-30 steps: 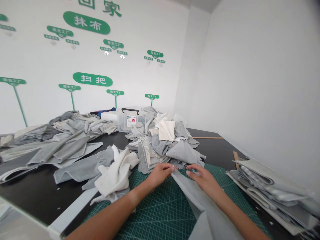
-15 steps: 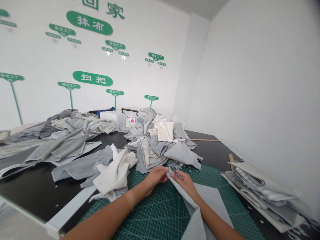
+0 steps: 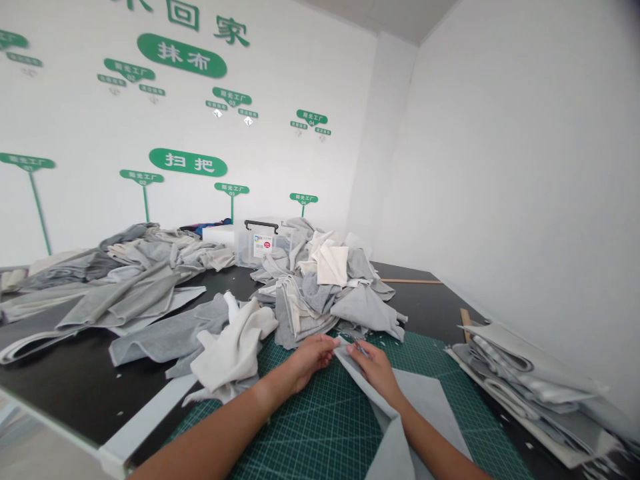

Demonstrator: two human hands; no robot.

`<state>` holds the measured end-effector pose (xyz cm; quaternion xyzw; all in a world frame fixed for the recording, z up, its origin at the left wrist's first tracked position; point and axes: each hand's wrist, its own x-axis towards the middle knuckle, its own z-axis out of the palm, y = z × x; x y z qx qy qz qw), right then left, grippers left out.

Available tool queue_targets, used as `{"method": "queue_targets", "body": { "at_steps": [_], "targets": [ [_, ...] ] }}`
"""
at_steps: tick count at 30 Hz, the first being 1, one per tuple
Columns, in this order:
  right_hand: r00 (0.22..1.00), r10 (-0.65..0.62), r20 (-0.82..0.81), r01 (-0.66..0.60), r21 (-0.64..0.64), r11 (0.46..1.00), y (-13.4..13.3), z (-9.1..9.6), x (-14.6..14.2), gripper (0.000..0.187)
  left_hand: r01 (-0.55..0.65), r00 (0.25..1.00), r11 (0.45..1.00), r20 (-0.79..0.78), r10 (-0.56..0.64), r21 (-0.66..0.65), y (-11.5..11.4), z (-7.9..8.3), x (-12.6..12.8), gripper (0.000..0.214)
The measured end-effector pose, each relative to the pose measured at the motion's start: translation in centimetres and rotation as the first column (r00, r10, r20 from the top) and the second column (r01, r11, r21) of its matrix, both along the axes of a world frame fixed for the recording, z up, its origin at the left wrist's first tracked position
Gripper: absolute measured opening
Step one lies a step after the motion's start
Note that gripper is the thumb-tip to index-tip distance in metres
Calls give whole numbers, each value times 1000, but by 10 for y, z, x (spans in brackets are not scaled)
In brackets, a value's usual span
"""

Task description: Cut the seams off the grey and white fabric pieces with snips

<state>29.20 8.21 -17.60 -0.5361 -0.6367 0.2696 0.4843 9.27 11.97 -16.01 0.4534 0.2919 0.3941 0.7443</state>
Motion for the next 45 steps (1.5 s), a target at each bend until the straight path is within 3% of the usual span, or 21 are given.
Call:
{"method": "queue_targets", "body": {
  "at_steps": [6,9,11,15,18,22,26,29,34,45],
  "targets": [
    [1000,2,-21,-2,-11,1000,0,3,2,46,155,984,982,110,-143,-111,-9,13,-4,33],
    [1000,-19,-20,18,-7,1000,-1,3,1,47,156,984,982,98,-146,-107,-9,13,-5,35],
    [999,-33,-11,33,1,999,-2,4,-1,47,87,996,994,41,-84,-61,-6,9,-4,36],
    [999,-33,29,33,19,999,-9,10,-4,43,-107,989,982,-85,121,155,0,-1,-3,39],
    [998,-20,52,19,28,999,-12,14,-6,42,-140,974,958,-139,179,251,1,-5,-3,43],
    [998,-10,56,8,27,1000,-12,16,-7,44,-57,984,965,-151,98,257,-2,1,-6,44],
    [998,-14,63,13,26,1000,-12,15,-7,43,4,997,983,-79,11,184,-7,8,-7,42],
    [998,-16,66,14,27,1000,-12,15,-7,42,5,997,983,-77,9,184,-7,9,-6,42],
    [999,-24,38,22,33,999,-15,18,-9,42,-94,969,939,-185,163,330,-6,7,-6,43],
    [998,-55,3,55,70,996,-24,31,-16,48,-50,958,828,-208,198,558,1,4,-1,31]
  ]
}}
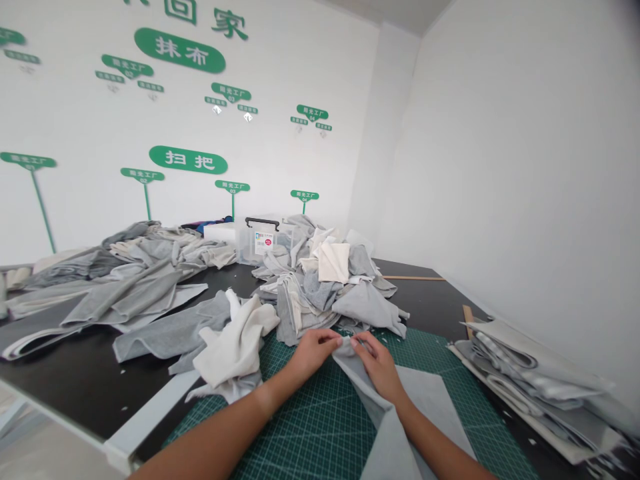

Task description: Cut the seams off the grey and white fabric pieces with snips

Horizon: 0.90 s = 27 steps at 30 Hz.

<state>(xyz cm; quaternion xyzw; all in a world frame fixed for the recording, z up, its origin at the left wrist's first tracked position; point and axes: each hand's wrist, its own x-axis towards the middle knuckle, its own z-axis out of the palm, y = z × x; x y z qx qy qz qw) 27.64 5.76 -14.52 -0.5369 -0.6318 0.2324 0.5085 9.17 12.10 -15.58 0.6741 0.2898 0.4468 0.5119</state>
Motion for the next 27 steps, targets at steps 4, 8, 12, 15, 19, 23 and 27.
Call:
{"method": "queue_targets", "body": {
  "at_steps": [4,8,12,15,19,23,27],
  "targets": [
    [999,20,26,-20,-17,1000,-3,2,-1,45,-18,999,998,-43,20,59,-1,1,1,30],
    [998,57,29,-56,-41,998,-6,4,-2,42,-24,998,996,-60,29,88,-3,2,1,30],
    [994,101,31,-99,-65,993,-7,4,-2,40,-45,996,990,-75,56,133,-5,4,1,29],
    [992,112,53,-109,-66,992,-6,3,-2,39,-58,994,986,-84,71,154,-6,4,1,28],
    [990,96,107,-93,-36,995,-6,2,-2,35,-68,993,986,-88,82,155,-4,2,1,29],
    [986,75,150,-72,-28,997,-8,3,-3,33,-73,994,986,-75,85,150,-2,1,0,30],
    [984,48,173,-40,-48,998,-10,4,-5,33,-77,995,988,-60,86,136,-1,1,-1,30]
  ]
}}
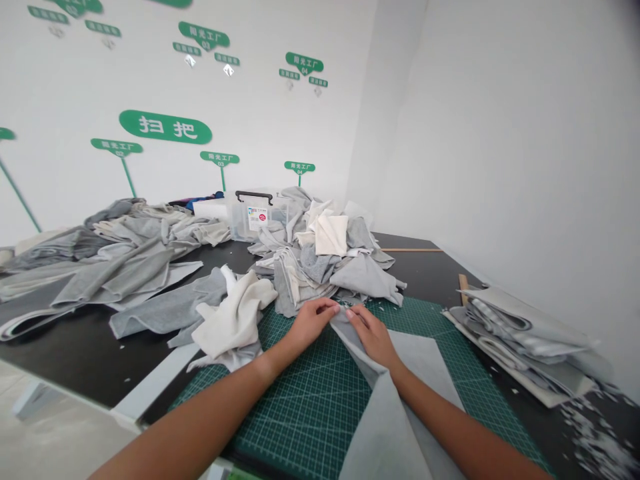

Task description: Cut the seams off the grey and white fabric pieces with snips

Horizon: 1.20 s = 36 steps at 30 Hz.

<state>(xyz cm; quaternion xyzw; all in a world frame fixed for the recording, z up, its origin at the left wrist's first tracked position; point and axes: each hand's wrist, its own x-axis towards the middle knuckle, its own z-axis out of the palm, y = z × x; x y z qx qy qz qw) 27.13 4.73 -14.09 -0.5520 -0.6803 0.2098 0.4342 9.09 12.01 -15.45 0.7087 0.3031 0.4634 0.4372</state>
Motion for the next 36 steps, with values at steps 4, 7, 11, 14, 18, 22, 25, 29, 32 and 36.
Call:
{"method": "queue_targets", "body": {
  "at_steps": [4,7,11,14,18,22,25,29,32,36],
  "targets": [
    [999,-10,33,10,-3,1000,0,0,0,34,17,1000,1000,20,-17,-24,1,0,0,30],
    [998,-16,61,15,2,1000,2,-2,1,34,40,998,996,48,-37,-76,1,-1,1,30],
    [996,-20,89,19,11,1000,2,-5,1,33,120,992,985,59,-113,-127,0,-2,1,32],
    [996,-14,93,12,21,1000,2,-5,0,32,152,988,981,46,-147,-120,0,-2,1,34],
    [996,-8,89,5,33,999,1,-4,0,32,144,989,984,38,-141,-104,-1,0,0,34],
    [996,-11,90,8,30,1000,2,-5,0,32,163,986,983,24,-162,-79,-2,1,0,33],
    [995,-10,98,7,25,1000,2,-6,0,31,169,986,983,30,-167,-74,-3,0,1,34],
    [995,-18,102,16,16,1000,1,-5,0,33,146,989,987,34,-144,-72,-1,-2,2,34],
    [994,-23,102,23,8,1000,1,-5,1,33,145,989,988,14,-144,-52,0,-3,1,35],
    [995,-12,103,11,9,1000,1,-4,1,32,153,988,988,-22,-153,-9,-1,-2,1,35]
  ]
}}
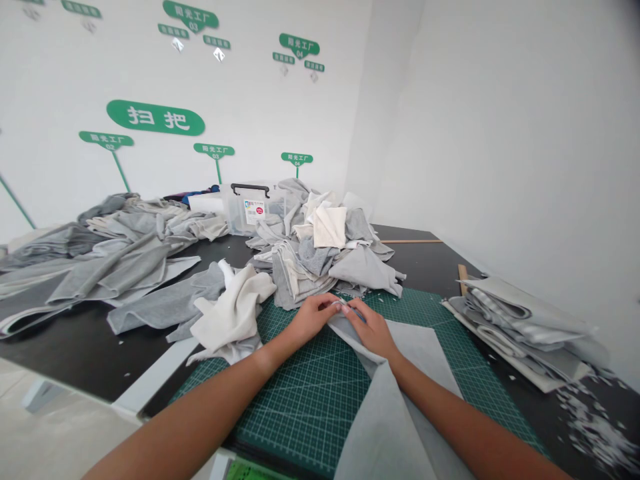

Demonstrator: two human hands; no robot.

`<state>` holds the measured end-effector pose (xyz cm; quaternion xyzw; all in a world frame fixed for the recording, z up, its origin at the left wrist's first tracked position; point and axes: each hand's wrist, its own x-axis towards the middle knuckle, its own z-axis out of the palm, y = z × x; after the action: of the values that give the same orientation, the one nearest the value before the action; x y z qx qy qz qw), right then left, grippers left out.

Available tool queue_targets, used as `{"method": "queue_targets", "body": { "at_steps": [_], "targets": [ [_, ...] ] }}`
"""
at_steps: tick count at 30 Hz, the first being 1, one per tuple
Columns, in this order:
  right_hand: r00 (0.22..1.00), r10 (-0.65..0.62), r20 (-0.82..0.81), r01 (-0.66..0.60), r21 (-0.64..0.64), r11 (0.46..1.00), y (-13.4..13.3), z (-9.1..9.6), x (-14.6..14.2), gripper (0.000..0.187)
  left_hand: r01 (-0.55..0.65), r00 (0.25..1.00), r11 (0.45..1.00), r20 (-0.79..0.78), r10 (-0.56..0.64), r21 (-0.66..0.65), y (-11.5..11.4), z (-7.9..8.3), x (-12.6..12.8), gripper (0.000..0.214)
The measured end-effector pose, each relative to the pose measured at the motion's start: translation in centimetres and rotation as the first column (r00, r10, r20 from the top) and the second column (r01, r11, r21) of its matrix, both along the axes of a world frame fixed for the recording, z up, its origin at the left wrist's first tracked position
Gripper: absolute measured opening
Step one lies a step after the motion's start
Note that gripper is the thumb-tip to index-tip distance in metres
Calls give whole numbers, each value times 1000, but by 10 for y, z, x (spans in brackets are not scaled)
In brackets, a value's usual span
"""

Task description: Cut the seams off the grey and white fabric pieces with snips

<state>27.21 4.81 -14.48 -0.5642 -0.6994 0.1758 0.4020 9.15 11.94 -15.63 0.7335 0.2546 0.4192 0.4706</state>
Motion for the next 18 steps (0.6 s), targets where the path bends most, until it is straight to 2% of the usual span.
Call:
{"method": "queue_targets", "body": {
  "at_steps": [8,14,18],
  "targets": [
    [1000,-6,-14,6,-5,1000,-2,3,-1,34,-33,997,991,-64,42,129,-4,5,0,42],
    [1000,-1,-30,1,2,1000,-2,3,-1,34,-42,997,993,-55,48,111,-3,4,-1,41],
    [1000,-8,-21,8,-10,1000,-1,2,-1,35,-70,997,997,-8,71,44,-1,2,-1,34]
  ]
}}
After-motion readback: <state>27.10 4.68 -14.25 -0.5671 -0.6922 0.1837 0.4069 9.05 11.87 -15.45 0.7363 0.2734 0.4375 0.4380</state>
